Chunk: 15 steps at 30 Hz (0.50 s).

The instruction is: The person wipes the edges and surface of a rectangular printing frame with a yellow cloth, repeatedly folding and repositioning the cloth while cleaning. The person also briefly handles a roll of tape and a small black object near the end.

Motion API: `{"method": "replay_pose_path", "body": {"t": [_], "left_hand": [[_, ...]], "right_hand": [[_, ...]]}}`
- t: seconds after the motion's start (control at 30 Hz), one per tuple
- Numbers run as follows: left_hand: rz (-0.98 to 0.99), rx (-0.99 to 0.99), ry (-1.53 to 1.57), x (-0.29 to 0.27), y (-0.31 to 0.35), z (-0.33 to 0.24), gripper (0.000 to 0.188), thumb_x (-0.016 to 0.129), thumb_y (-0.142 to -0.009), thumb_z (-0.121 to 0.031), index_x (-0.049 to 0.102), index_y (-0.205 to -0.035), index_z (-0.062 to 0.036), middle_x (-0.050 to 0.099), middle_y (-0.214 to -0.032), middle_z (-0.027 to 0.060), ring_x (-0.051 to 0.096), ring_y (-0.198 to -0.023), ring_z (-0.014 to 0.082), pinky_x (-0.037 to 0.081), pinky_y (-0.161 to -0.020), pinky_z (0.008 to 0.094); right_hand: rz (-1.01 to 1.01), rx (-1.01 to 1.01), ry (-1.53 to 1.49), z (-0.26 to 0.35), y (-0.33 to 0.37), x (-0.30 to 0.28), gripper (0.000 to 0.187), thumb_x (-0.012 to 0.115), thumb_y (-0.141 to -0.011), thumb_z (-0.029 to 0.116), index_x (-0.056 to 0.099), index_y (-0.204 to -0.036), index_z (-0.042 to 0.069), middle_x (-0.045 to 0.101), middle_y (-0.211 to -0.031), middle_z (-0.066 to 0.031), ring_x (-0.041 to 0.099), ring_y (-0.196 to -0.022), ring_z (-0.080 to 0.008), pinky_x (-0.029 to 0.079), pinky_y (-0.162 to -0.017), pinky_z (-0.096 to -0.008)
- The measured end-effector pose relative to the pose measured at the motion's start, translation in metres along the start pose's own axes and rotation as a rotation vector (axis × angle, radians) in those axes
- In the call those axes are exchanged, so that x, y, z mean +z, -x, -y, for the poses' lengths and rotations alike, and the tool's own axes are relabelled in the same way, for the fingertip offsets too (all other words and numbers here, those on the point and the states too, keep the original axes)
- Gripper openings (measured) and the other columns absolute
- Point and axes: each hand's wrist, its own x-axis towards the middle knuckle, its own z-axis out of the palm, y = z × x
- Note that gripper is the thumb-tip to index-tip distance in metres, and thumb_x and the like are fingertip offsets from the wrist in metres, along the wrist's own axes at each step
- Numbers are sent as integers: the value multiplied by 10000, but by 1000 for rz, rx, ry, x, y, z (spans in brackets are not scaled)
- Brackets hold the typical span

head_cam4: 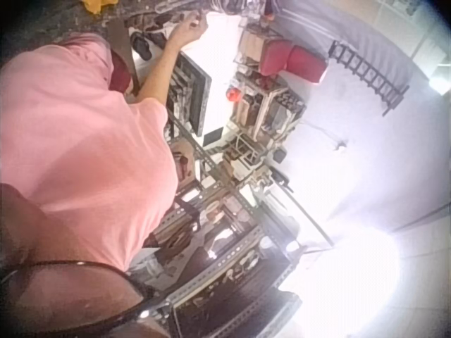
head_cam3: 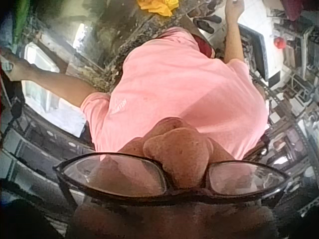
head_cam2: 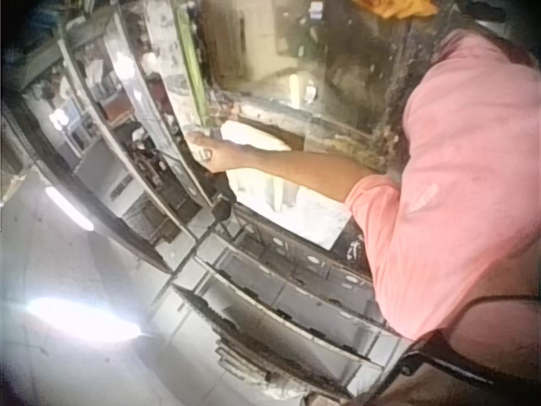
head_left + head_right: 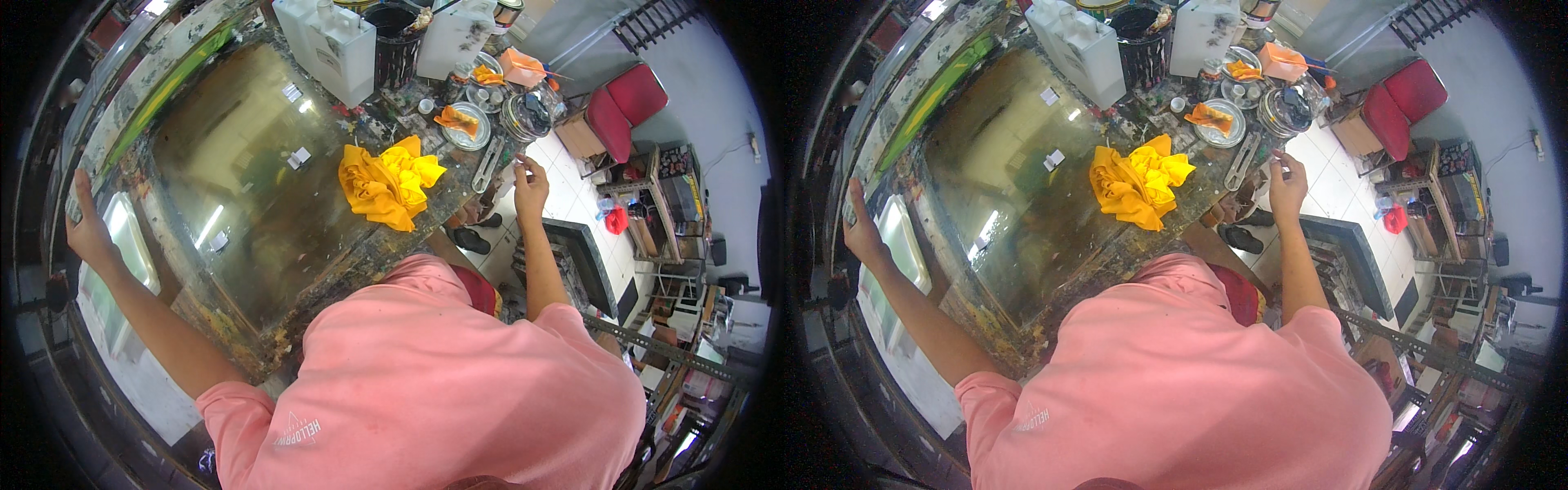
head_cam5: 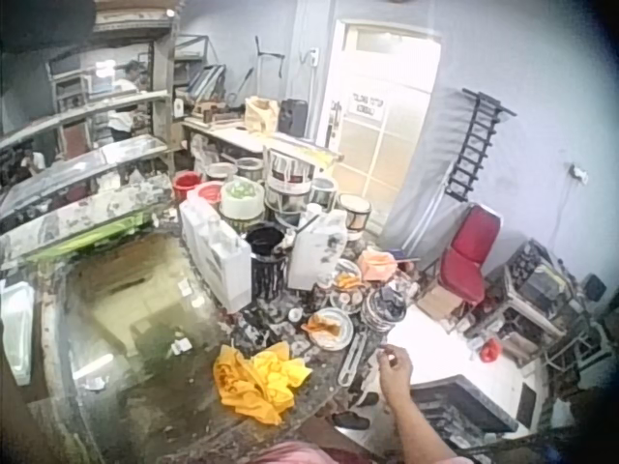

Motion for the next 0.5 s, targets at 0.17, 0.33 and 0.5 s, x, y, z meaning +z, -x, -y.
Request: {"method": "replay_pose_path", "body": {"t": [0.17, 0.33, 0.5], "left_hand": [[-21, -17, -85, 0, -2, 3, 572, 674, -904, -487, 686, -1207, -2, 730, -1140, 58, 640, -1087, 160, 203, -1179, 358], [27, 45, -56, 0, 1, -2, 552, 642, -927, -482, 680, -1222, -17, 726, -1154, 50, 633, -1124, 150, 181, -1187, 364], [40, 24, -76, -1, -2, 5, 530, 594, -957, -479, 667, -1251, -44, 724, -1166, 24, 633, -1124, 123, 163, -1191, 356]], "right_hand": [[-10, 29, -8, -5, 0, 0, 266, 727, -879, 228, 704, -1077, 52, 624, -996, -87, 579, -802, -159, 479, -719, -306], [12, -102, 280, 19, 9, -3, 502, 819, -782, 369, 676, -1143, 51, 598, -966, -91, 585, -813, -191, 474, -712, -312], [36, -178, 366, 20, 14, -8, 670, 821, -751, 473, 643, -1274, 92, 564, -948, -95, 568, -827, -203, 464, -713, -325]]}}
